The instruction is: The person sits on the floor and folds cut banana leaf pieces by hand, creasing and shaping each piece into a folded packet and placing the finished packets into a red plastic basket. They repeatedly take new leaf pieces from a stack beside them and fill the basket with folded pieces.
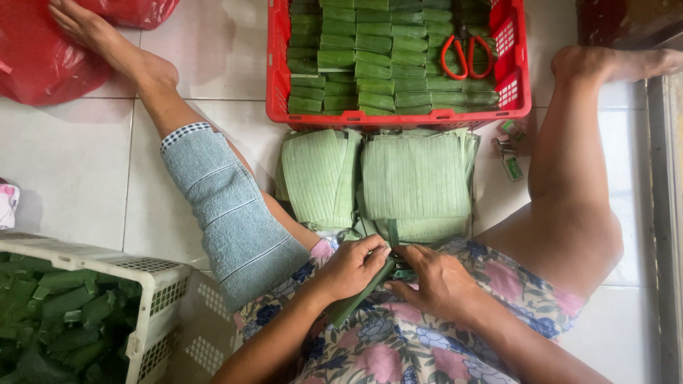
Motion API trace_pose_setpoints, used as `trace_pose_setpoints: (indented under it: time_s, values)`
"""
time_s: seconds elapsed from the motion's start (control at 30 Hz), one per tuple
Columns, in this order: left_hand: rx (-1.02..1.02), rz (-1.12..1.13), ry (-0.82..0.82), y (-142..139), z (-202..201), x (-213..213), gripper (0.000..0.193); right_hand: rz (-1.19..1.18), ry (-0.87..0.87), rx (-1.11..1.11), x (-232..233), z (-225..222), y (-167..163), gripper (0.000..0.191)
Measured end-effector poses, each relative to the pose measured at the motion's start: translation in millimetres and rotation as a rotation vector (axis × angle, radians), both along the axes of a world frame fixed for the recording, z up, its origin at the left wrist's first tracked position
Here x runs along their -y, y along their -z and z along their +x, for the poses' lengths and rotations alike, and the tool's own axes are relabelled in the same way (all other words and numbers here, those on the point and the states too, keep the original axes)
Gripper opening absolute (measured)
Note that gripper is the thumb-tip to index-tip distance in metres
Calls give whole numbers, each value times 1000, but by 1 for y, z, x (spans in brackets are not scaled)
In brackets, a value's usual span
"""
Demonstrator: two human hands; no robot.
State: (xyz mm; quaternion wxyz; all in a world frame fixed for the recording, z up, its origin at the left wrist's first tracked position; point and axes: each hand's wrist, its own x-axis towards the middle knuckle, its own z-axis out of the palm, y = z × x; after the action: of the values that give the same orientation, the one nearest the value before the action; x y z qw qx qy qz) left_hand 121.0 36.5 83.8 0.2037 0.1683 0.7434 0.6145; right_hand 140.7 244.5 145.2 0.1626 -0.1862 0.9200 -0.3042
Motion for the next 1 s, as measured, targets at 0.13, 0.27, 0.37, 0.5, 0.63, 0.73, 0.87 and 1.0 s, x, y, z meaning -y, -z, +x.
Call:
trace_pose_setpoints:
  time_s: [0.13, 0.27, 0.37, 0.5, 0.63, 0.73, 0.87, 1.0]
  values:
    - [7, -20, 22, -9, -3, 0, 17, 67, -26, -57, -1, 6, 14, 51]
    - [-52, -53, 65, 2, 0, 0, 19, 134, -105, -165, -3, 11, 33, 44]
    - [-6, -87, 80, 21, 1, -2, 20, 122, -80, -140, -1, 11, 42, 44]
    - [108, 20, 80, 53, -1, -1, 21, -26, 7, -9, -2, 8, 42, 42]
    - [546, 115, 97, 68, -5, 1, 23, -374, 57, -54, -13, 3, 40, 48]
    - [530, 233, 157, 59, -14, 1, 34, -444, 273, 38, -10, 1, 47, 44]
    - [834, 713, 147, 19, -34, 24, 61, -299, 534, 151, -12, -1, 53, 42]
    - [759, 933, 14, -17, -32, 24, 74, -394, 590, 223, -15, 5, 49, 46]
